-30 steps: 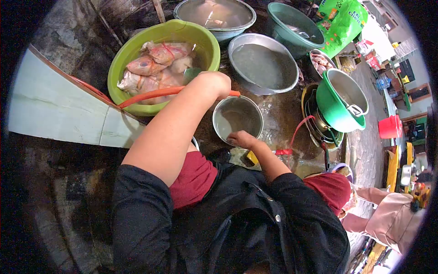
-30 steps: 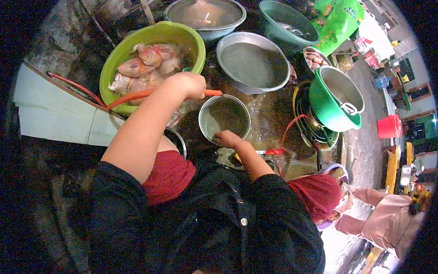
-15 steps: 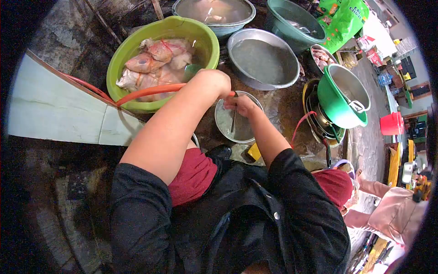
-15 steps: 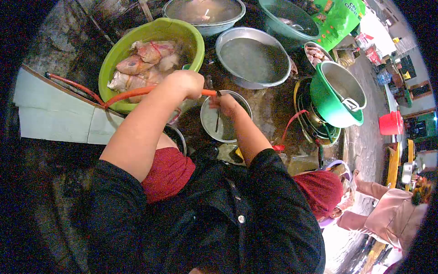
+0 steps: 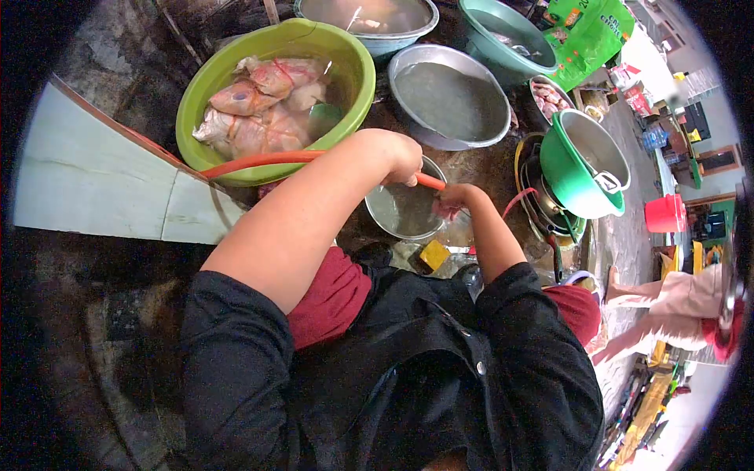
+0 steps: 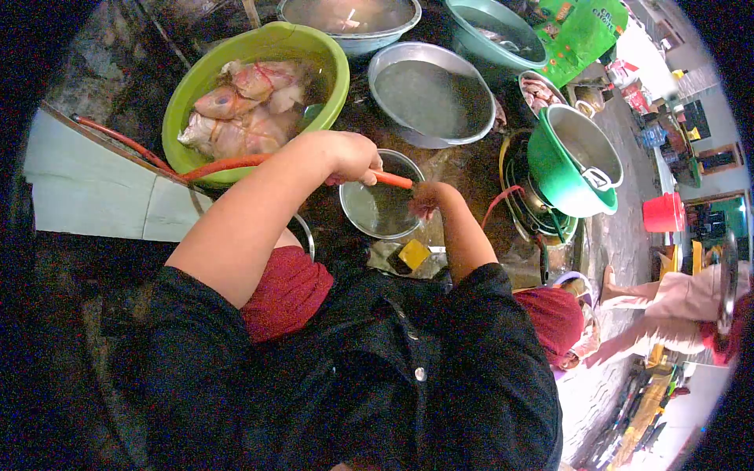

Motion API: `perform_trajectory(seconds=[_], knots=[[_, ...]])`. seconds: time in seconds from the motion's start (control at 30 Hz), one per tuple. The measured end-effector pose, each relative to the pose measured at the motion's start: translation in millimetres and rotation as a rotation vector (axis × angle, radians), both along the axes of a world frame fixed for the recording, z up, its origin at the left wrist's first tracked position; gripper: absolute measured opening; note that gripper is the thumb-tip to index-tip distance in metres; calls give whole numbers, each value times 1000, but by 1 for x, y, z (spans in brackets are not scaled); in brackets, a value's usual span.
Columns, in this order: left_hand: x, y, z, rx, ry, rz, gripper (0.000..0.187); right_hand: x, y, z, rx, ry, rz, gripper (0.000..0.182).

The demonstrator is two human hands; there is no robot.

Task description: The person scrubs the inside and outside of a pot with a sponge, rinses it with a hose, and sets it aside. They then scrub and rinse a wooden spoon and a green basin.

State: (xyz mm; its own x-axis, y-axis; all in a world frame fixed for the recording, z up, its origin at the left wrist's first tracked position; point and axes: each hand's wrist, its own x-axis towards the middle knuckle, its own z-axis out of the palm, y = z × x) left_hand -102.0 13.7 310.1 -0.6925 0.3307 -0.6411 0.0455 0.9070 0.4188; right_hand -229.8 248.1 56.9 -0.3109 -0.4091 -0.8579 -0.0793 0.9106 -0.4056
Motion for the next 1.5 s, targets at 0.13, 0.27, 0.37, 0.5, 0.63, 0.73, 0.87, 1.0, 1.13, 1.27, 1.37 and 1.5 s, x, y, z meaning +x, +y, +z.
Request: perform_trajectory(seconds=[0.13,0.27,0.37,0.5,0.63,0.73,0.87,1.0,1.13,1.27,1.37,1.5], knots=[[2,1,-5,70,-35,66,22,3,3,-8,-93,689,214,18],[7,9,-4,15,-58,4,22,-6,5,-15,147,679,676,24],[-3,7,-29,-87,146,-127,24,2,3,-109,-16,-40,-3,22],[0,6,-19,-120,202,-103,27,42,-29,-7,-90,447,-241,23],[8,5,-13,-104,183,-9,29,54,-31,0,-83,905,-200,23],[4,1,-20,-167,148,-59,31,55,-39,-5,35,274,-190,26],[7,1,-10,-219,64,-33,30,69,-59,-16,-108,-235,-2,33],[1,-3,-25,-256,85,-11,30,97,-80,-34,-431,32,-32,50],[0,-9,-25,-195,109,-61,29,139,-78,-21,-148,672,378,40],[4,-8,-5,-182,89,84,31,131,-90,-2,-242,773,139,27],[1,-15,-11,-199,141,87,31,85,-85,8,-475,694,-186,40],[2,-21,8,-214,150,137,32,63,-55,37,-863,99,-965,37]])
